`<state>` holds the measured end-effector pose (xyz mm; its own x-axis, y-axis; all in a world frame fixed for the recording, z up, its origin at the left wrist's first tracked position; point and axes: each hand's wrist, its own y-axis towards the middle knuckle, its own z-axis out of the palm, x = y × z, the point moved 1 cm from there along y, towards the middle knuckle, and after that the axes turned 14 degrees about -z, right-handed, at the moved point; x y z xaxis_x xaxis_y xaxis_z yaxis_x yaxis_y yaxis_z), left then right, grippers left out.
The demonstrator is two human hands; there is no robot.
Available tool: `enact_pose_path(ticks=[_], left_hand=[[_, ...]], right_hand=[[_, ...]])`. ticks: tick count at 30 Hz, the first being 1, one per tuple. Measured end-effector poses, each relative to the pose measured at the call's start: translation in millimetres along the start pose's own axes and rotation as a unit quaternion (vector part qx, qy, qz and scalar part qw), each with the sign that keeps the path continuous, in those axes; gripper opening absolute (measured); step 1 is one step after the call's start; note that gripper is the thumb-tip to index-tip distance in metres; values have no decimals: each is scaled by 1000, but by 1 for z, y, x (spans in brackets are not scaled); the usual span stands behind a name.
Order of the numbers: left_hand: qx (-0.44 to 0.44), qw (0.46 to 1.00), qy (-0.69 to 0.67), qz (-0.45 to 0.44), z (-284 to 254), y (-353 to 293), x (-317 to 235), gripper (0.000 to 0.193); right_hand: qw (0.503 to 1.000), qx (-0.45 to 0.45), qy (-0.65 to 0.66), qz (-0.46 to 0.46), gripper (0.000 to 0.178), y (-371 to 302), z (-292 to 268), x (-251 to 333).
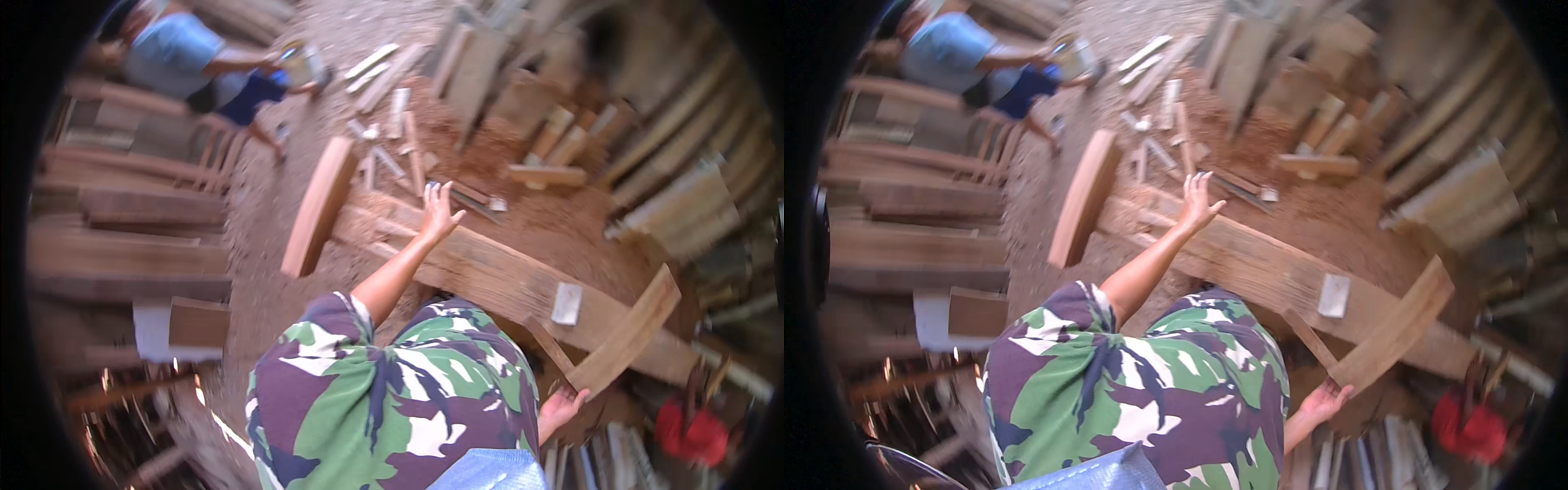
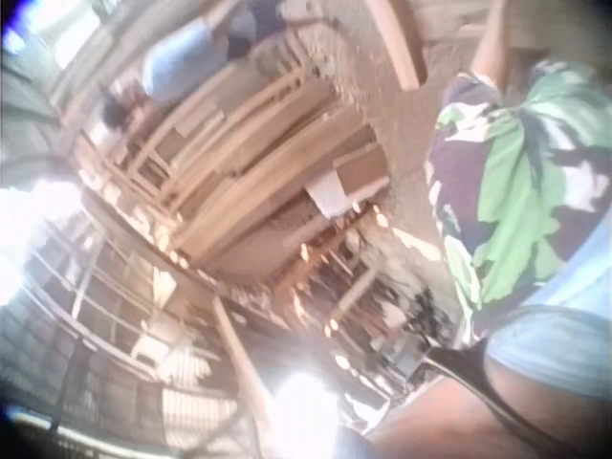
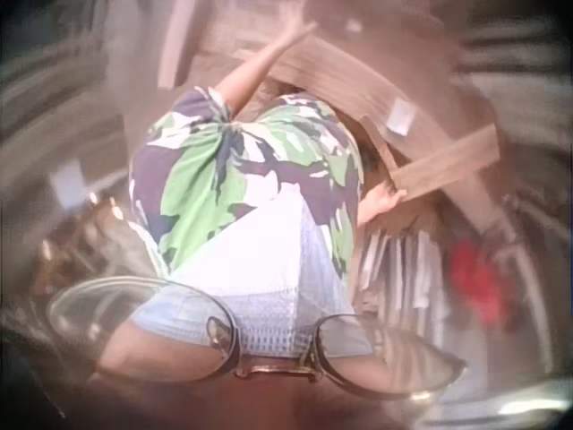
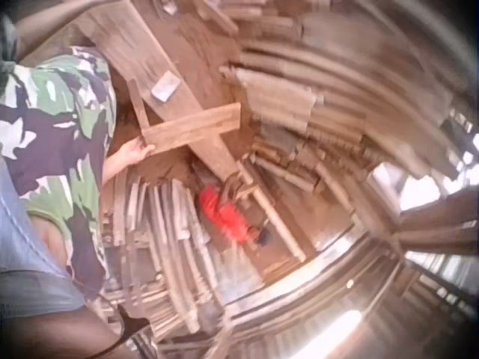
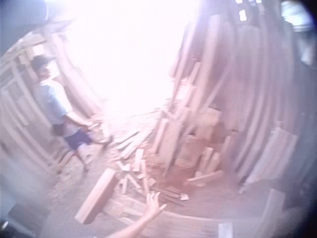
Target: The person saws through a wooden beam using a circular saw, then uses a wooden marking tool to measure and mark other wood pieces.
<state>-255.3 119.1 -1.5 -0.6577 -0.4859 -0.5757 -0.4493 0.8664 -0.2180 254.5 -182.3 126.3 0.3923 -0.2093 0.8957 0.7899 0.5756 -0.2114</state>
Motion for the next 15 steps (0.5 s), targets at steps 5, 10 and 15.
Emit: enact_pose_path(ticks=[5,10,15], left_hand=[[-236,965,109,-20,-135,6,62,88],[-231,921,181,-256,-224,13,155,103],[-136,943,136,-272,-231,28,241,108]], right_hand=[[998,26,-33,53,67,16,35,-1],[996,58,-35,62,62,39,77,-11],[993,96,-31,69,59,33,111,-12]])
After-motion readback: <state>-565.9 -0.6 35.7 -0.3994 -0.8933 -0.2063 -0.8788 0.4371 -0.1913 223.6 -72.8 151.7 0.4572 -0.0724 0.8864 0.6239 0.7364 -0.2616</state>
